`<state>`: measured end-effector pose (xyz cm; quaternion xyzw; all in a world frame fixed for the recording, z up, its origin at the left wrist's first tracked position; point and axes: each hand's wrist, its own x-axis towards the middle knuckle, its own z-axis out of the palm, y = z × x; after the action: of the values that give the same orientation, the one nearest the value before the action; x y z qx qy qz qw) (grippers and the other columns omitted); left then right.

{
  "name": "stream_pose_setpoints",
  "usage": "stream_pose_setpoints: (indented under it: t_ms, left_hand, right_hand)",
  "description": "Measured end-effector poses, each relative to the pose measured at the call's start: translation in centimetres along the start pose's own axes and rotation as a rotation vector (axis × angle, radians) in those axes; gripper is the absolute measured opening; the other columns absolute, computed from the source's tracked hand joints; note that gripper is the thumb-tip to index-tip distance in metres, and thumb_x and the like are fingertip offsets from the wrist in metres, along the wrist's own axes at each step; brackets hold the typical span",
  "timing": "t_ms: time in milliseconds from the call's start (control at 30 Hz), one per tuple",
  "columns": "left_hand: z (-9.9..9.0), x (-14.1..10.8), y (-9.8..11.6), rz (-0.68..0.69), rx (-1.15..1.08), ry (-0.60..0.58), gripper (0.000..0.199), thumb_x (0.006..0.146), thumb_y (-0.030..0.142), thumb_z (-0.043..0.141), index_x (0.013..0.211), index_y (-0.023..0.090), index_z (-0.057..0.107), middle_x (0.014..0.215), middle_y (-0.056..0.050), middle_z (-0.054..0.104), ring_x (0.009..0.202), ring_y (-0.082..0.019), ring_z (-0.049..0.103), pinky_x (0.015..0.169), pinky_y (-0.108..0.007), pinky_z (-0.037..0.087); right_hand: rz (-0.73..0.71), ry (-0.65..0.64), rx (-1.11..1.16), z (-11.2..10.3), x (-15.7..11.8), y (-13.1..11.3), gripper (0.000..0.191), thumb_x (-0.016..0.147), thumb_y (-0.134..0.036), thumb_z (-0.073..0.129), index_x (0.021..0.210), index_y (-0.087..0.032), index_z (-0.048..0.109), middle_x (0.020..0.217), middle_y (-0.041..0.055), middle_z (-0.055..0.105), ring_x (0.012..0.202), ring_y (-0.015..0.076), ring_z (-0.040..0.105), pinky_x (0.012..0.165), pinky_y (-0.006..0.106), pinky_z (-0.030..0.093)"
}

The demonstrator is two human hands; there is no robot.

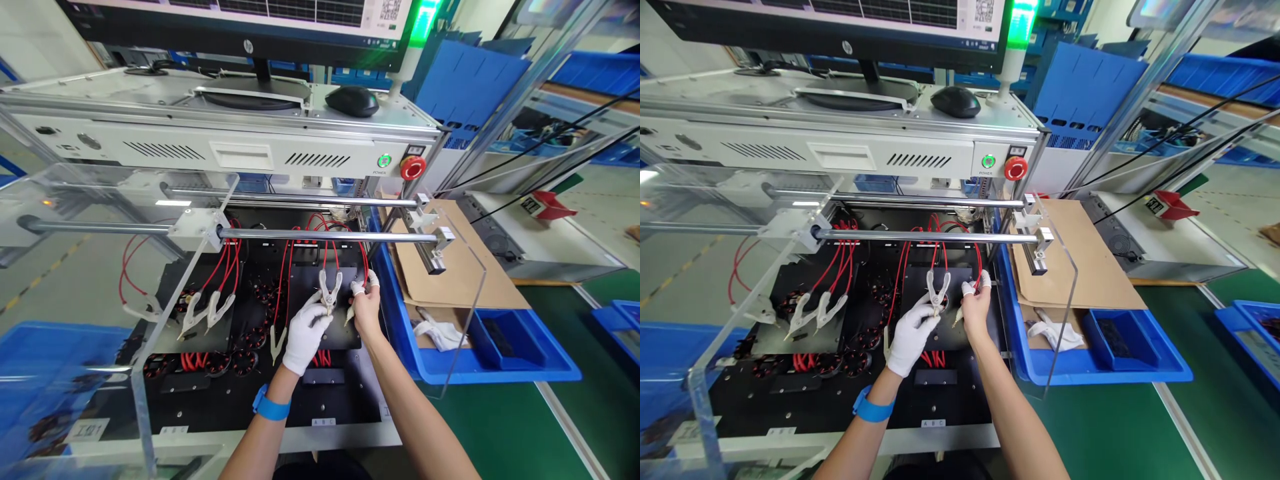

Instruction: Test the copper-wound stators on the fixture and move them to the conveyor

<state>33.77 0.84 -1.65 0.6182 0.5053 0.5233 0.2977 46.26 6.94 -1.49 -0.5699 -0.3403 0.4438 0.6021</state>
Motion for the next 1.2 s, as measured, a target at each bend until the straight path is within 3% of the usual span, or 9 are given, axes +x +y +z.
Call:
stream_pose_setpoints:
  t_ms: [167, 333, 400, 500, 567, 667, 1000, 1100, 1200]
  left_hand:
    - [-2.3, -4.1, -1.0, 0.209, 0.514, -0.086, 0.023, 0.077, 0.014, 0.053, 0.091, 0.029, 0.065, 0.098, 0.000, 0.067, 0.123, -0.026, 0.041, 0.109, -0.059, 0.009]
    - [-4.6, -8.7, -4.3, -0.101, 0.681, 0.284, 0.027, 0.080, 0.028, 0.051, 0.106, 0.022, 0.058, 0.111, -0.009, 0.060, 0.118, -0.028, 0.044, 0.102, -0.052, 0.030]
    - [-4.9, -8.7, -5.1, -0.266, 0.727, 0.357, 0.039, 0.079, 0.037, 0.050, 0.111, 0.015, 0.054, 0.118, -0.015, 0.054, 0.121, -0.031, 0.039, 0.100, -0.051, 0.033]
    - [-5.2, -7.8, -5.1, -0.376, 0.814, 0.267, 0.042, 0.077, 0.040, 0.052, 0.107, 0.012, 0.057, 0.116, -0.017, 0.053, 0.124, -0.035, 0.032, 0.103, -0.052, 0.027]
    - [-5.4, -7.3, -4.6, -0.433, 0.847, 0.192, 0.038, 0.077, 0.038, 0.052, 0.106, 0.015, 0.060, 0.122, -0.016, 0.049, 0.127, -0.037, 0.027, 0.102, -0.054, 0.025]
    - [-5.4, -7.0, -3.6, -0.484, 0.861, 0.119, 0.035, 0.077, 0.037, 0.052, 0.106, 0.021, 0.061, 0.136, -0.015, 0.036, 0.130, -0.039, 0.019, 0.101, -0.058, 0.021]
    - [-6.0, -5.0, -2.1, -0.557, 0.675, 0.027, 0.012, 0.064, 0.027, 0.064, 0.070, 0.018, 0.059, 0.124, -0.011, 0.050, 0.126, -0.038, 0.028, 0.098, -0.054, 0.026]
    - [-6.3, -4.6, -0.8, -0.535, 0.383, -0.001, 0.002, 0.070, 0.021, 0.057, 0.072, 0.020, 0.056, 0.092, -0.005, 0.062, 0.100, -0.025, 0.053, 0.089, -0.044, 0.040]
    - [-5.8, -3.1, 0.1, -0.537, -0.088, 0.121, 0.023, 0.071, 0.023, 0.058, 0.093, 0.021, 0.054, 0.085, -0.001, 0.060, 0.082, -0.016, 0.058, 0.080, -0.035, 0.046]
  right_hand:
    - [-0.065, 0.119, -0.118, -2.8, 3.0, 1.1, 0.078, 0.067, -0.037, 0.060, 0.134, -0.016, 0.026, 0.097, 0.0041, 0.054, 0.076, 0.0128, 0.054, 0.072, 0.027, 0.047]
    - [-0.319, 0.074, -0.439, -4.4, 2.2, 0.7, 0.073, 0.075, -0.037, 0.056, 0.137, -0.013, 0.026, 0.131, 0.0149, 0.041, 0.118, 0.0242, 0.041, 0.100, 0.042, 0.032]
    - [-0.612, -0.121, -0.569, -4.0, 0.2, -0.9, 0.056, 0.079, -0.029, 0.054, 0.132, -0.021, 0.038, 0.130, 0.0095, 0.045, 0.120, 0.0224, 0.040, 0.102, 0.043, 0.031]
    - [-0.965, -0.671, -0.801, -2.6, -2.5, -3.5, 0.034, 0.079, -0.015, 0.051, 0.109, -0.028, 0.060, 0.124, 0.0038, 0.052, 0.122, 0.0216, 0.037, 0.102, 0.044, 0.030]
    - [-1.079, -0.936, -0.964, -1.4, -3.4, -4.5, 0.028, 0.075, -0.009, 0.052, 0.091, -0.025, 0.068, 0.132, 0.0036, 0.046, 0.129, 0.0248, 0.026, 0.105, 0.049, 0.023]
    - [-1.150, -1.088, -1.110, 0.1, -3.4, -4.6, 0.017, 0.069, -0.006, 0.056, 0.069, -0.018, 0.068, 0.140, 0.0049, 0.034, 0.134, 0.0284, 0.013, 0.107, 0.052, 0.014]
    - [-1.209, -1.119, -1.207, 0.8, -3.1, -4.2, 0.014, 0.064, -0.006, 0.059, 0.061, -0.017, 0.067, 0.140, 0.0057, 0.034, 0.133, 0.0305, 0.014, 0.107, 0.054, 0.014]
    - [-1.178, -1.097, -1.181, 0.7, -3.2, -4.1, 0.014, 0.066, -0.008, 0.061, 0.066, -0.019, 0.069, 0.139, 0.0042, 0.035, 0.132, 0.0309, 0.017, 0.107, 0.056, 0.014]
    - [-1.158, -1.081, -1.152, 0.7, -3.2, -4.0, 0.012, 0.070, -0.013, 0.061, 0.073, -0.022, 0.070, 0.137, 0.0033, 0.038, 0.131, 0.0307, 0.020, 0.106, 0.057, 0.015]
